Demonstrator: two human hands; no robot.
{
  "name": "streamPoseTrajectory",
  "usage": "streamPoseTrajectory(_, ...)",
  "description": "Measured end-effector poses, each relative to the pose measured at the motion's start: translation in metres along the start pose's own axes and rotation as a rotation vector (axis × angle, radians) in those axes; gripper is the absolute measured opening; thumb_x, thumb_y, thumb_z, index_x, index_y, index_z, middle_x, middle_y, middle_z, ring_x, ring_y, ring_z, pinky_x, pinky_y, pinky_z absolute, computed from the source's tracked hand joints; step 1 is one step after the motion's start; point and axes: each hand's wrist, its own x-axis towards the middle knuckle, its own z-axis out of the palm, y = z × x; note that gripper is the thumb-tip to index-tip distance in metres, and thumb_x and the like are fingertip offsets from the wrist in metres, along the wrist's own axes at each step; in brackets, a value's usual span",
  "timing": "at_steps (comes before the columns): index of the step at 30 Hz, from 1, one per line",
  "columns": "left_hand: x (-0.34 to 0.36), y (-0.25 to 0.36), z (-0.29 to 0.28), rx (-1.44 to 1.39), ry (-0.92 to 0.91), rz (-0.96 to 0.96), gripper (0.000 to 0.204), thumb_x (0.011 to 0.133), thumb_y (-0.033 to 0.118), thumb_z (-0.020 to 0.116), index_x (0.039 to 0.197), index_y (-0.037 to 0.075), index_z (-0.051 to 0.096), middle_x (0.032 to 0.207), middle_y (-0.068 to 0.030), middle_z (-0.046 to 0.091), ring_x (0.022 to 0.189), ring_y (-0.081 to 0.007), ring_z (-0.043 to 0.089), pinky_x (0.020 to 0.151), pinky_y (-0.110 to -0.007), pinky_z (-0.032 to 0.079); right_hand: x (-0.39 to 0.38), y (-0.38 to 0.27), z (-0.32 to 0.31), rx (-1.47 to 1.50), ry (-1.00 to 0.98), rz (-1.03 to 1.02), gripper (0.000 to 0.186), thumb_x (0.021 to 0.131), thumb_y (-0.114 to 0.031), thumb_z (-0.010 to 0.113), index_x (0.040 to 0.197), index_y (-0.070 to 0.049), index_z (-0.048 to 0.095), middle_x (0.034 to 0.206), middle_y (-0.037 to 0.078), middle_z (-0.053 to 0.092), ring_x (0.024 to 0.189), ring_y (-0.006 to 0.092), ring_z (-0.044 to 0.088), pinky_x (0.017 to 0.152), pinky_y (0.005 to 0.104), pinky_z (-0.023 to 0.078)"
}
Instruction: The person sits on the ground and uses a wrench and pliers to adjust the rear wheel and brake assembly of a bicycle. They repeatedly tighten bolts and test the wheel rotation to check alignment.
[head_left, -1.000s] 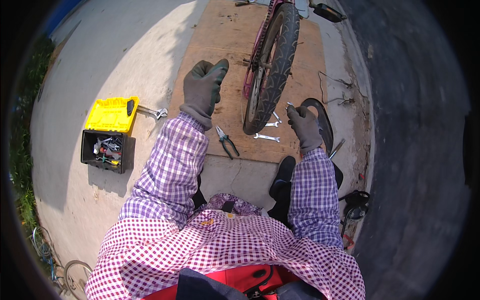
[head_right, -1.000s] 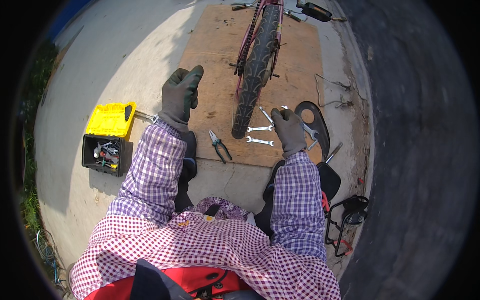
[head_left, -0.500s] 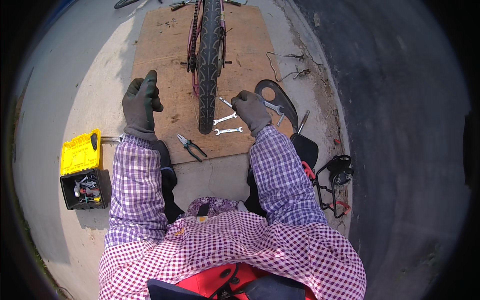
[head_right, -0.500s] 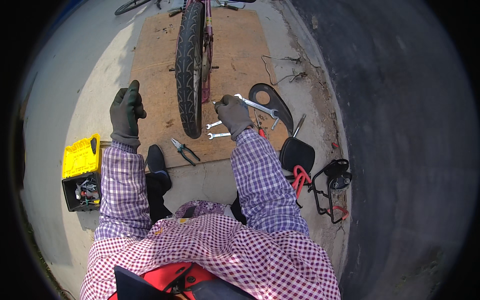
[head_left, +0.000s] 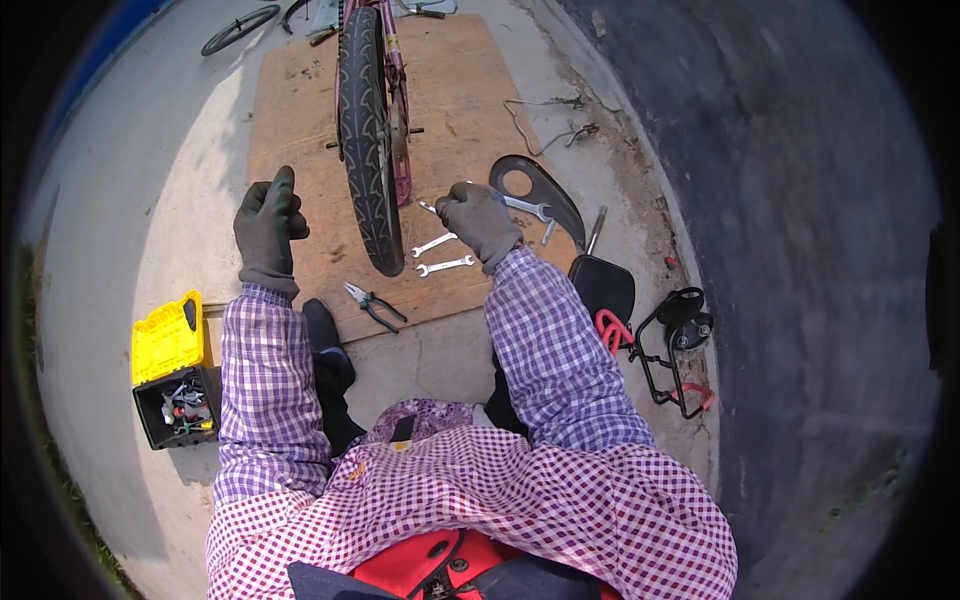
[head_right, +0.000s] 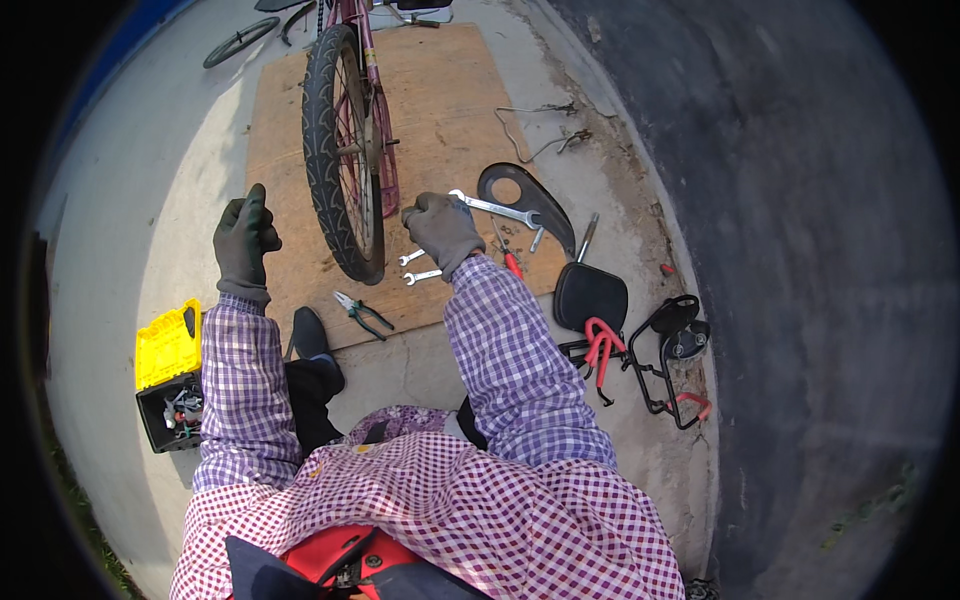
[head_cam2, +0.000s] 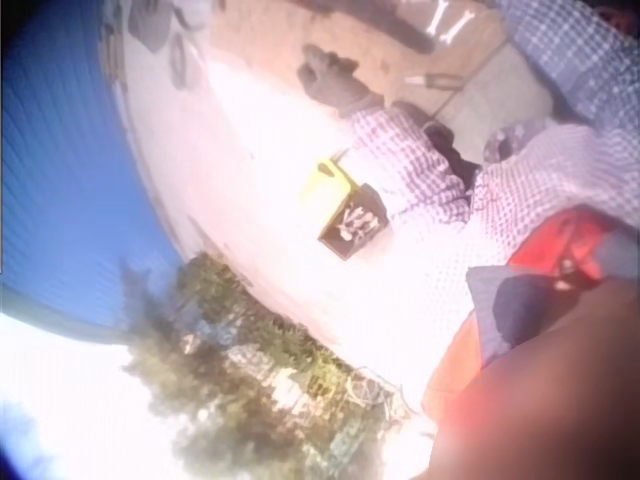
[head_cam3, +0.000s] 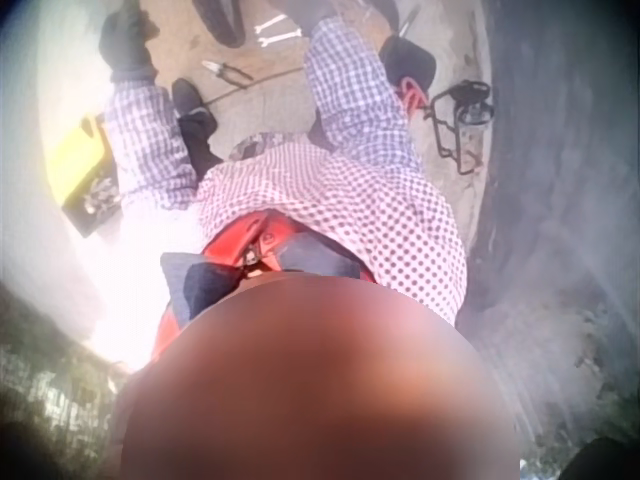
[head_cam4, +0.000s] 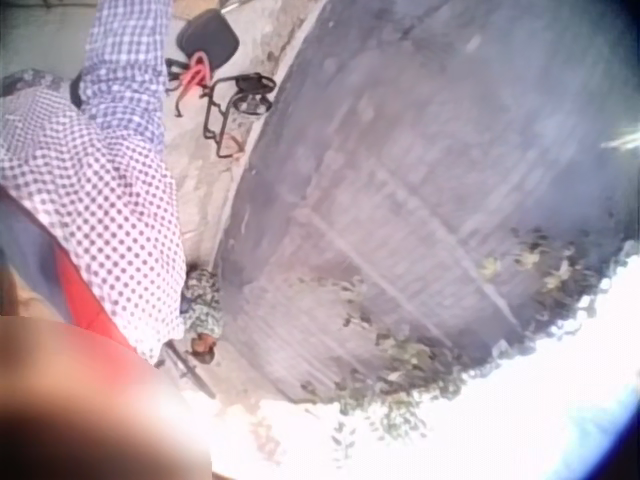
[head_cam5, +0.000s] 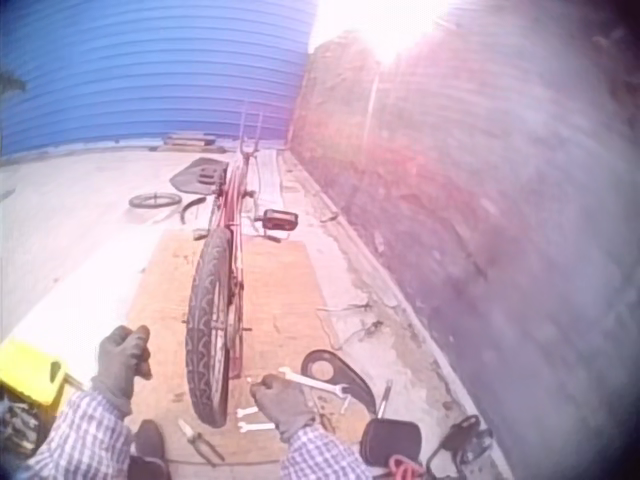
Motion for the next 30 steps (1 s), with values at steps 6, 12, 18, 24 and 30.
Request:
streamPoseTrajectory(6,0.001,0.006,-0.001,0.026,0.016,0.025,0.033,0.091,0.035,0.077,0.091,0.004,0.065,0.072,-0.0032,0.061,0.053,-0.0105,0.055,0.049,-0.026,0.048,-0.006,-0.008,-0.005,0.137,-0.004,-0.022,0.038,0.094,-0.037,0.062,0.09,0.0,0.068,0.078,0.019,0.069,0.081,0.0347,0.069,0.076,0.0461,0.051)
streamPoseTrajectory(12,-0.004,0.02,0.003,-0.037,0.015,0.102,0.032,0.095,0.033,0.073,0.099,0.002,0.068,0.078,-0.0051,0.066,0.058,-0.0107,0.059,0.053,-0.027,0.051,-0.016,-0.017,-0.007,0.225,0.138,-0.08,0.043,0.097,-0.042,0.061,0.097,0.0,0.068,0.086,0.019,0.07,0.077,0.033,0.069,0.074,0.043,0.053)
streamPoseTrajectory(18,-0.035,0.005,-0.013,-0.139,-0.06,0.106,0.035,0.1,0.03,0.067,0.115,-0.002,0.067,0.083,-0.0069,0.066,0.058,-0.0106,0.057,0.055,-0.025,0.05,-0.024,0.019,-0.037,0.403,0.165,-0.049,0.043,0.095,-0.037,0.066,0.109,0.003,0.07,0.094,0.017,0.073,0.081,0.0203,0.071,0.073,0.036,0.056)
streamPoseTrajectory(24,-0.062,-0.025,-0.04,0.104,-0.09,-0.093,0.039,0.103,0.032,0.061,0.122,-0.001,0.064,0.087,-0.0071,0.065,0.061,-0.0113,0.058,0.056,-0.026,0.05,0.005,0.109,-0.073,0.51,0.062,0.135,0.042,0.096,-0.034,0.066,0.12,0.001,0.066,0.093,0.008,0.069,0.078,0.0152,0.067,0.068,0.0301,0.054)
streamPoseTrajectory(30,-0.046,-0.021,-0.016,0.297,-0.087,-0.091,0.037,0.102,0.029,0.06,0.122,-0.001,0.066,0.089,-0.007,0.067,0.067,-0.0113,0.06,0.061,-0.025,0.051,0.086,0.187,-0.077,0.701,0.17,0.305,0.041,0.097,-0.028,0.065,0.128,-0.002,0.061,0.099,0.01,0.071,0.079,0.0176,0.069,0.067,0.0303,0.056)
